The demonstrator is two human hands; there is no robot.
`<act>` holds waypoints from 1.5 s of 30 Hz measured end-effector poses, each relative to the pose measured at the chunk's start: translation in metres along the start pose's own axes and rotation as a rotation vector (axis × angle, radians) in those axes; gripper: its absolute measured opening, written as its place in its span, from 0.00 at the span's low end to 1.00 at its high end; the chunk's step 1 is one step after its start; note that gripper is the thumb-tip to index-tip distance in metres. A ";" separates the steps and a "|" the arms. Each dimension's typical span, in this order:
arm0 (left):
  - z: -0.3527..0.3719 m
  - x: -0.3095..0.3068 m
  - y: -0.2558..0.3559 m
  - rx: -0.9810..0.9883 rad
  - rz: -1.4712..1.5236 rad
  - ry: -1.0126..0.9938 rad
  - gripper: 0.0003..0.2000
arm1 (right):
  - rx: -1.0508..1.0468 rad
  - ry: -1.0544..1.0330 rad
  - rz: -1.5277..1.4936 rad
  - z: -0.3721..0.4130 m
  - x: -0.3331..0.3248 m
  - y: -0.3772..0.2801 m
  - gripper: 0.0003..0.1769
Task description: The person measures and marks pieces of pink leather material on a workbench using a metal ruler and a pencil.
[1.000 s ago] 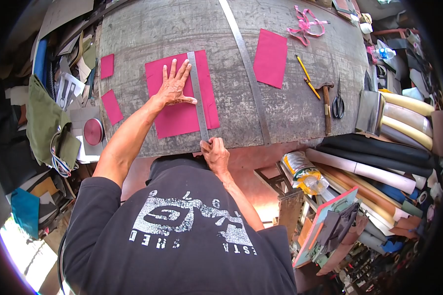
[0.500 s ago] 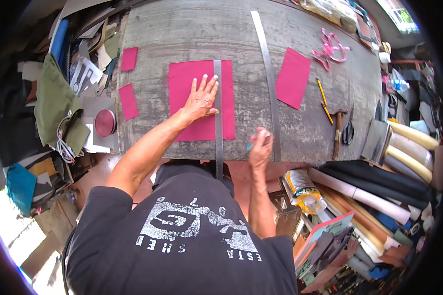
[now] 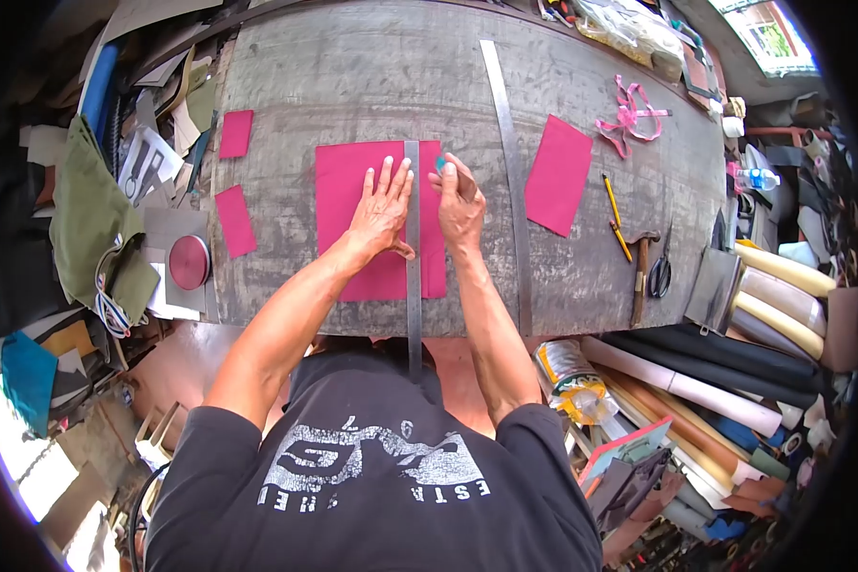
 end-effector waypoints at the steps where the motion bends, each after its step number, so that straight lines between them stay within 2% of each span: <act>1: 0.000 0.001 -0.001 0.009 0.027 0.011 0.76 | 0.009 0.001 0.004 -0.007 0.006 0.003 0.21; 7: 0.001 0.004 -0.007 0.031 0.100 0.038 0.76 | -0.035 0.006 0.064 -0.031 0.024 0.009 0.20; 10: 0.000 0.005 -0.008 0.028 0.099 0.024 0.76 | -0.065 0.026 0.234 -0.033 0.027 0.002 0.18; 18: -0.002 -0.003 -0.006 -0.003 0.075 -0.031 0.76 | -0.168 -0.019 0.331 -0.029 0.038 -0.009 0.14; 23: -0.002 -0.004 -0.006 0.017 0.083 0.015 0.76 | -0.191 -0.018 0.342 -0.028 0.040 -0.011 0.14; 33: -0.007 0.005 -0.004 0.014 0.054 -0.057 0.79 | -0.185 0.040 0.508 -0.031 0.043 -0.010 0.12; 41: -0.009 0.002 -0.003 0.016 0.060 -0.046 0.76 | -0.290 0.134 0.629 -0.031 0.050 -0.023 0.11; 45: -0.008 0.004 -0.002 0.030 0.025 -0.035 0.75 | -0.251 0.139 0.599 -0.040 0.052 -0.023 0.12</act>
Point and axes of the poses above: each hand's wrist, its own z-axis away from the middle knuckle, its own x-axis out of the palm, y = z × x, the point moved 10 cm from there along -z, towards the middle knuckle, and after that the axes turned 9 degrees about x, right-handed, at the moved point
